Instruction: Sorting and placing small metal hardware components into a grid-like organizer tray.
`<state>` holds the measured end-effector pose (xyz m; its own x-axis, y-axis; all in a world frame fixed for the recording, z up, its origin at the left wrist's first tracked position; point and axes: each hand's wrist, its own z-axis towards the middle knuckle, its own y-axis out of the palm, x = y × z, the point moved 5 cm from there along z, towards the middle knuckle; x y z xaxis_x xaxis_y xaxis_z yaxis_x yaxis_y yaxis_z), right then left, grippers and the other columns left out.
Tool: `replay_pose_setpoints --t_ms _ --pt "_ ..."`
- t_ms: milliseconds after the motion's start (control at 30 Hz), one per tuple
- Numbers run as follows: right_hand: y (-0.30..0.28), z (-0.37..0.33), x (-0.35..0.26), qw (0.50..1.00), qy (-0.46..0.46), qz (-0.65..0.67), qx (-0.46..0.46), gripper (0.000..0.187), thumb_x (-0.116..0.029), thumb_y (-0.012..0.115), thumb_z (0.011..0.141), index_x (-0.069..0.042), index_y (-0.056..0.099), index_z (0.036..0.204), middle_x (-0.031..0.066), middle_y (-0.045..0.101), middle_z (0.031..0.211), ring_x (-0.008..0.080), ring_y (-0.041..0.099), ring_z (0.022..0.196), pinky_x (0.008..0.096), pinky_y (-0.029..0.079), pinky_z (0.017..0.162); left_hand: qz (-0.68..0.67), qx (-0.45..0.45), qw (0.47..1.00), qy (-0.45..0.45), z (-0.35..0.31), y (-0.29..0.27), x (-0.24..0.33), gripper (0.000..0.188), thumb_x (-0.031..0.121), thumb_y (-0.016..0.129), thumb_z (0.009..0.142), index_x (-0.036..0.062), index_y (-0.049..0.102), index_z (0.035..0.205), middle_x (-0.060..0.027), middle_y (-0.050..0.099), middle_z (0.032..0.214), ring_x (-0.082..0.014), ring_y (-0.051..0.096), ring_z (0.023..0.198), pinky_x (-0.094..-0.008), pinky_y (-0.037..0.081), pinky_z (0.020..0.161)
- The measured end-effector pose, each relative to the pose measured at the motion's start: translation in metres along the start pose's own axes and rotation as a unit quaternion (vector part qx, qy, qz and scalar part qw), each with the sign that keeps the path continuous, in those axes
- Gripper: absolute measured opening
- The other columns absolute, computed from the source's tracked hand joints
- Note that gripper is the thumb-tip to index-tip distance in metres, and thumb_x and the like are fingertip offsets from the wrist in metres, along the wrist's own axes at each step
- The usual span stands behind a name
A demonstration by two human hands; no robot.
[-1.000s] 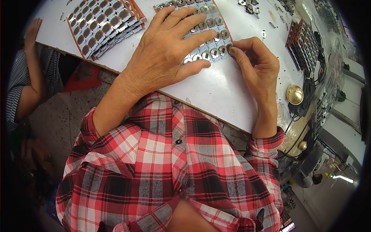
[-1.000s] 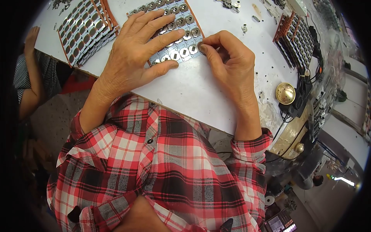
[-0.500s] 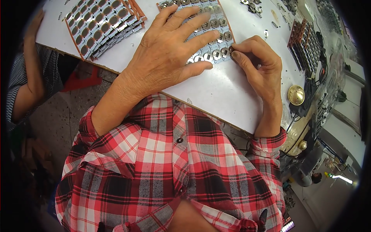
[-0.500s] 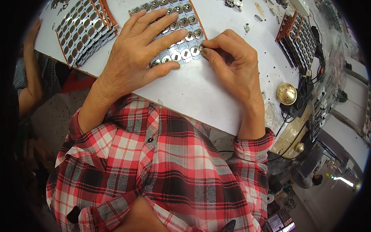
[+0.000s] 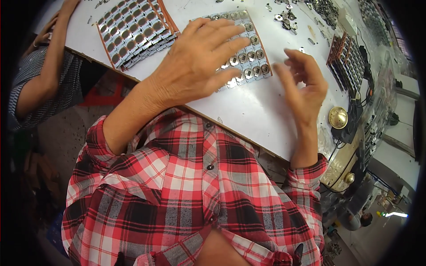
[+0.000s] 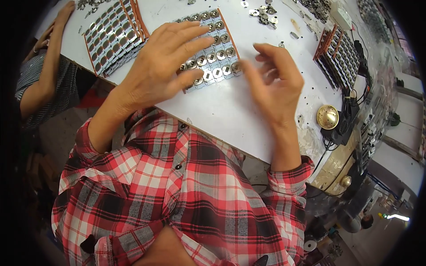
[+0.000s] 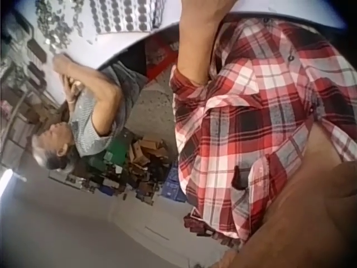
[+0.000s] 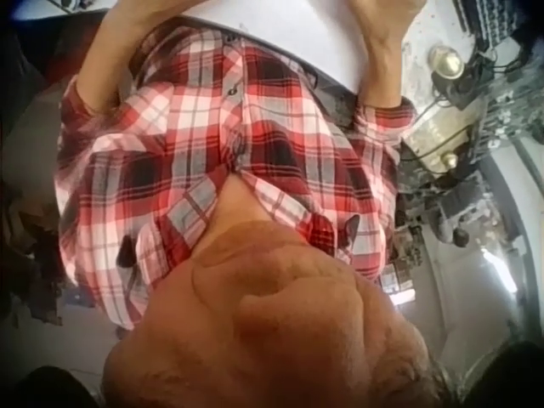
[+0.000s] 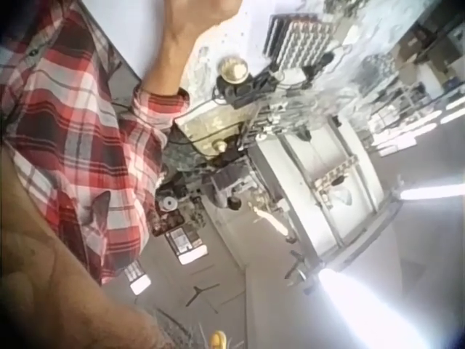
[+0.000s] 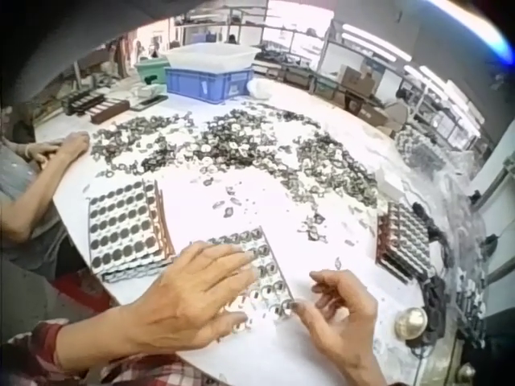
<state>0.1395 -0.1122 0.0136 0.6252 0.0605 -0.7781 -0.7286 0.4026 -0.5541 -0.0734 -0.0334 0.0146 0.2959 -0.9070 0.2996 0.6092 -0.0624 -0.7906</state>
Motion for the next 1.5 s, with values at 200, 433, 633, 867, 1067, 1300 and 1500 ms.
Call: replay_pose_setpoints --t_ms 200,433,633,867,1067,1300,1500 --pt "0.043 -0.023 -0.046 0.945 -0.132 -0.293 -0.065 0.119 -0.063 0.084 0.069 0.003 0.034 0.155 0.025 0.053 0.139 0.0392 0.054 0.121 0.048 0.041 0.099 0.047 -0.04 0.995 -0.079 0.017 -0.013 -0.023 0.045 0.009 0.073 0.087 0.0018 0.062 0.13 -0.0196 0.068 0.122 -0.0388 0.063 0.113 -0.0451 0.051 0.096" --pt "0.045 -0.02 -0.044 0.959 -0.103 -0.244 -0.096 0.106 -0.042 0.084 0.07 0.001 0.035 0.153 0.0249 0.05 0.139 0.0382 0.052 0.118 0.0492 0.04 0.097 0.019 0.016 0.993 -0.115 0.02 -0.009 -0.032 0.044 0.016 0.077 0.081 0.0 0.064 0.12 -0.0185 0.068 0.109 -0.037 0.064 0.103 -0.0451 0.052 0.089" --pt "0.037 -0.022 -0.045 0.965 -0.097 -0.221 -0.102 0.104 -0.04 0.085 0.07 0.0 0.036 0.152 0.027 0.047 0.144 0.0397 0.05 0.124 0.0492 0.038 0.101 -0.156 0.054 0.936 -0.311 0.025 -0.018 -0.067 0.044 0.011 0.075 0.086 -0.0023 0.068 0.127 -0.0127 0.072 0.114 -0.0163 0.068 0.091 -0.0301 0.054 0.078" --pt "0.029 -0.021 -0.039 0.979 -0.099 -0.17 -0.044 0.105 -0.045 0.087 0.067 -0.001 0.039 0.149 0.0248 0.048 0.142 0.0405 0.051 0.123 0.0496 0.038 0.103 -0.414 0.078 0.826 -0.376 0.02 -0.011 -0.081 0.037 0.007 0.07 0.093 -0.0048 0.067 0.128 -0.0141 0.071 0.12 -0.016 0.067 0.108 -0.0275 0.054 0.092" --pt "-0.046 0.02 -0.003 0.94 -0.101 -0.273 0.177 0.089 -0.051 0.089 0.068 -0.002 0.056 0.134 0.0191 0.063 0.12 0.0363 0.063 0.107 0.045 0.052 0.088 -0.417 0.121 0.809 -0.395 0.019 -0.006 -0.059 0.035 0.013 0.068 0.097 -0.0029 0.067 0.129 -0.0113 0.071 0.12 -0.0144 0.069 0.102 -0.0236 0.052 0.078" --pt "-0.15 0.038 0.06 0.805 0.132 -0.485 0.314 0.089 -0.073 0.075 0.075 -0.008 0.064 0.134 0.0205 0.056 0.135 0.0415 0.052 0.128 0.0549 0.041 0.106 -0.401 0.108 0.843 -0.342 -0.005 0.009 -0.03 0.031 0.001 0.068 0.095 -0.0033 0.067 0.125 -0.0081 0.07 0.113 -0.0098 0.065 0.093 -0.0228 0.053 0.074" --pt "-0.137 0.042 0.089 0.791 0.238 -0.507 0.248 0.085 -0.078 0.064 0.082 -0.012 0.065 0.137 0.0209 0.052 0.145 0.0431 0.049 0.134 0.0577 0.037 0.108 -0.311 0.093 0.921 -0.215 -0.01 -0.012 -0.009 0.031 -0.005 0.068 0.089 -0.0021 0.068 0.12 -0.0088 0.068 0.107 -0.0134 0.067 0.087 -0.0234 0.053 0.069"
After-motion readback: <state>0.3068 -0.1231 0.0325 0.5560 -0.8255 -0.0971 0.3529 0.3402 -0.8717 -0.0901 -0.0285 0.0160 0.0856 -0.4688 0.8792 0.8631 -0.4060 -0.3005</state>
